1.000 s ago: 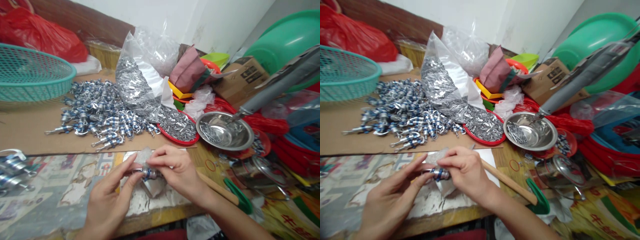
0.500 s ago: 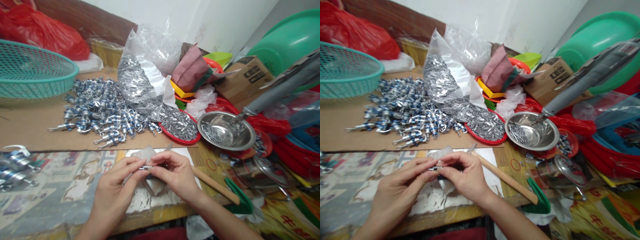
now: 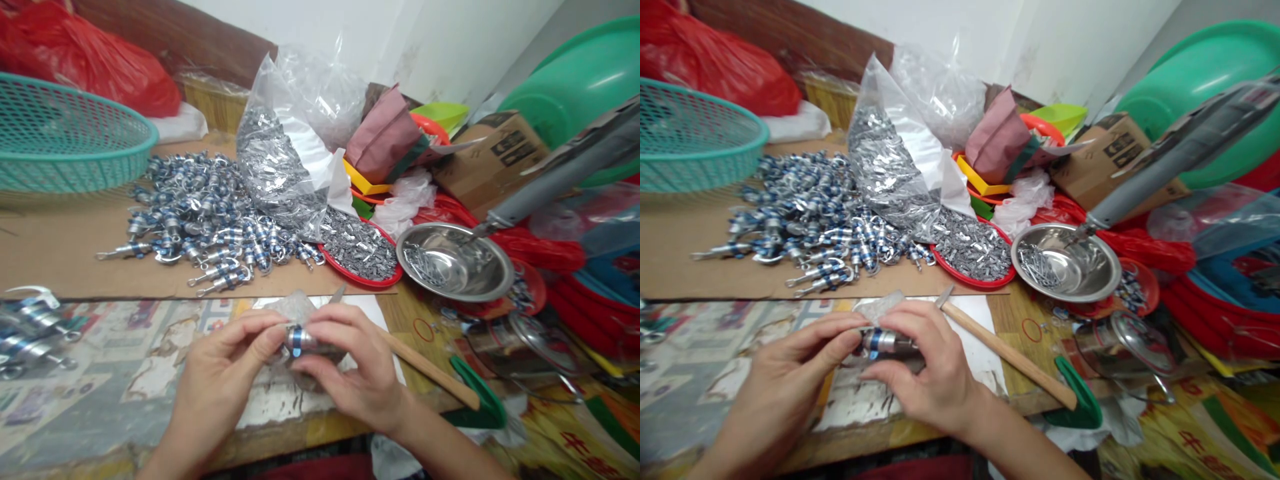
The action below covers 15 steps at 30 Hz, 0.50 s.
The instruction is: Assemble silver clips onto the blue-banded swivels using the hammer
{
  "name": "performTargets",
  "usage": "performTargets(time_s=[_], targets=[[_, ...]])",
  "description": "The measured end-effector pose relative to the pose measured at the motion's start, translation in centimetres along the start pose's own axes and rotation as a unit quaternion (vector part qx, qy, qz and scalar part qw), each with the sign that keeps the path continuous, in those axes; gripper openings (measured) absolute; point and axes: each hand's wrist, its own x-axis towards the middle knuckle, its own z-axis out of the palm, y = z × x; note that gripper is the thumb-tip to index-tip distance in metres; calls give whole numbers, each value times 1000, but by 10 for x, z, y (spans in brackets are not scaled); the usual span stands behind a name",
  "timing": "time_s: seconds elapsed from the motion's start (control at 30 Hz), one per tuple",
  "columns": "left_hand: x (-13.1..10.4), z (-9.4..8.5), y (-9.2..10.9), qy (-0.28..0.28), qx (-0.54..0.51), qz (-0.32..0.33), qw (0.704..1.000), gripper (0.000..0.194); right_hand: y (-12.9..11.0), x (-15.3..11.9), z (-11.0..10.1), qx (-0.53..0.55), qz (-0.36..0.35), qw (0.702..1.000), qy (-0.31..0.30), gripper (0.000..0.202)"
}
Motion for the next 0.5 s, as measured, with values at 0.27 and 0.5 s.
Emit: performTargets(time_s=[0.27,0.5], targets=[[2,-4,12,-6,65,-1,998,18,3,8,-16,-173,-233,954,-80,21],[5,-11,13,-73,65,-14,995,16,6,7,-13,-144,-204,965,-79,24]])
